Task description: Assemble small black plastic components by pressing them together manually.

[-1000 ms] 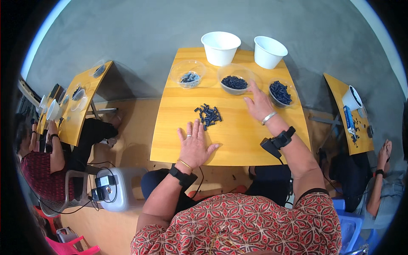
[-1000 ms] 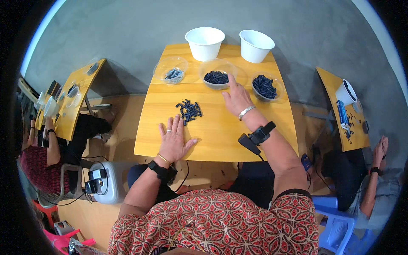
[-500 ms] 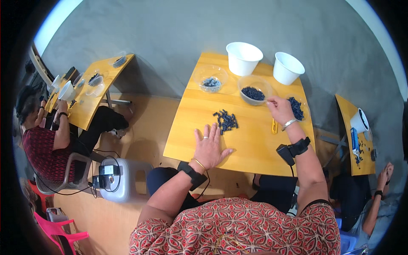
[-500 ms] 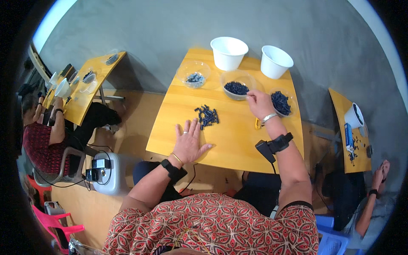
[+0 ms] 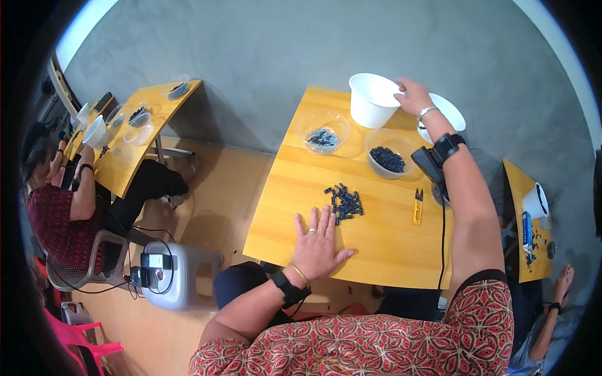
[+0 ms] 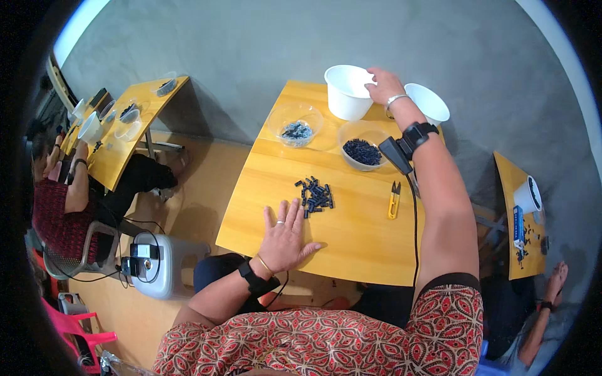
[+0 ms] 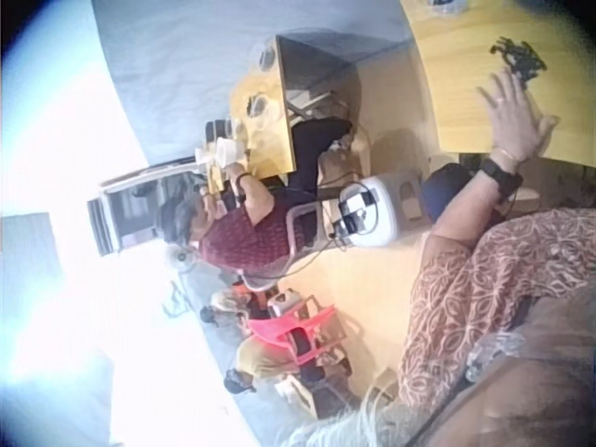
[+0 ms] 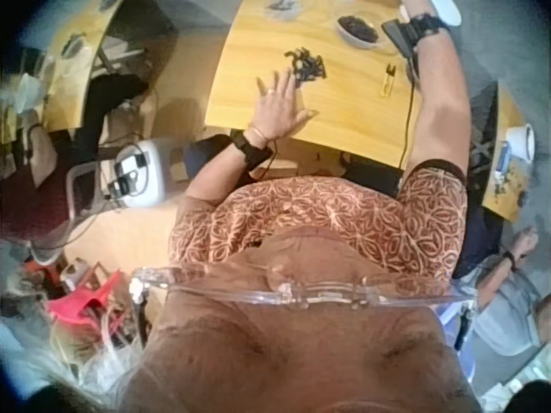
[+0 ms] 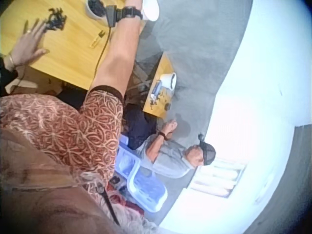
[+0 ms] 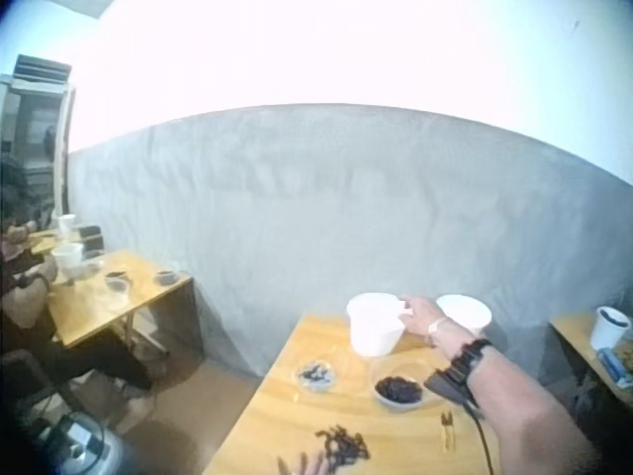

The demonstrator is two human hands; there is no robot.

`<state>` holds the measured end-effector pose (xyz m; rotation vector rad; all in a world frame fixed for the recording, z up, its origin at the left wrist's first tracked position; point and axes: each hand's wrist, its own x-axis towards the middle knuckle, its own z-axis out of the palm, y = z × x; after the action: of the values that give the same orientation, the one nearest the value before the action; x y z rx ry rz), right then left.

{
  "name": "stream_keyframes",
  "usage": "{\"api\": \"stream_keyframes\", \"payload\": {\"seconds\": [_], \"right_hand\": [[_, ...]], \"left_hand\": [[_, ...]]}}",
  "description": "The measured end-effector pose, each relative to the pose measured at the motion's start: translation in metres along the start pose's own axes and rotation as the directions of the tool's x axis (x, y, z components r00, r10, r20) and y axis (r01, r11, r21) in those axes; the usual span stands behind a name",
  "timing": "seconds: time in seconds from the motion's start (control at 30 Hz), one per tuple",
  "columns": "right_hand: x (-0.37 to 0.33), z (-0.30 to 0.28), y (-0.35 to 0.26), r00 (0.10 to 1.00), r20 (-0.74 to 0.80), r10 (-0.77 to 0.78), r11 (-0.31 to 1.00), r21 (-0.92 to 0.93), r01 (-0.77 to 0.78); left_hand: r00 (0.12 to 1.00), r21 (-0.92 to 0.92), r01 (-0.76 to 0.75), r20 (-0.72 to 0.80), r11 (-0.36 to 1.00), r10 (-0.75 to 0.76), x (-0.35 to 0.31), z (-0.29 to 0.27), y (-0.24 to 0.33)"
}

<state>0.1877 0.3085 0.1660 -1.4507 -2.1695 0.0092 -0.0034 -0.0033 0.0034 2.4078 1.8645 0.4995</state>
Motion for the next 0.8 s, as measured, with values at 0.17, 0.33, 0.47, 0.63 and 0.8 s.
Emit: {"api": "stream_keyframes", "payload": {"seconds": [0.17, 0.33, 0.47, 0.63, 0.8], "right_hand": [[0.027, 0.059, 0.031, 0.958, 0.287, 0.021, 0.97, -0.239, 0.05], [0.033, 0.087, 0.044, 0.949, 0.313, 0.036, 0.955, -0.291, 0.06], [0.028, 0.083, 0.038, 0.959, 0.271, 0.08, 0.967, -0.256, -0.008], [0.008, 0.043, 0.026, 0.997, 0.036, -0.068, 0.966, -0.246, 0.075], [-0.04, -0.04, 0.04, 0.986, -0.111, -0.127, 0.971, -0.217, 0.1]], "left_hand": [[0.999, -0.028, 0.015, 0.044, 0.999, -0.013, 0.004, -0.004, -0.001], [0.999, -0.083, 0.002, 0.042, 0.997, 0.002, 0.004, -0.005, -0.003], [0.999, -0.071, -0.001, 0.037, 0.997, 0.004, 0.004, -0.004, -0.001], [1.0, -0.057, 0.005, 0.025, 0.998, -0.004, 0.002, -0.003, -0.001], [1.0, -0.025, 0.012, 0.013, 1.0, -0.012, 0.002, 0.002, -0.001]]}}
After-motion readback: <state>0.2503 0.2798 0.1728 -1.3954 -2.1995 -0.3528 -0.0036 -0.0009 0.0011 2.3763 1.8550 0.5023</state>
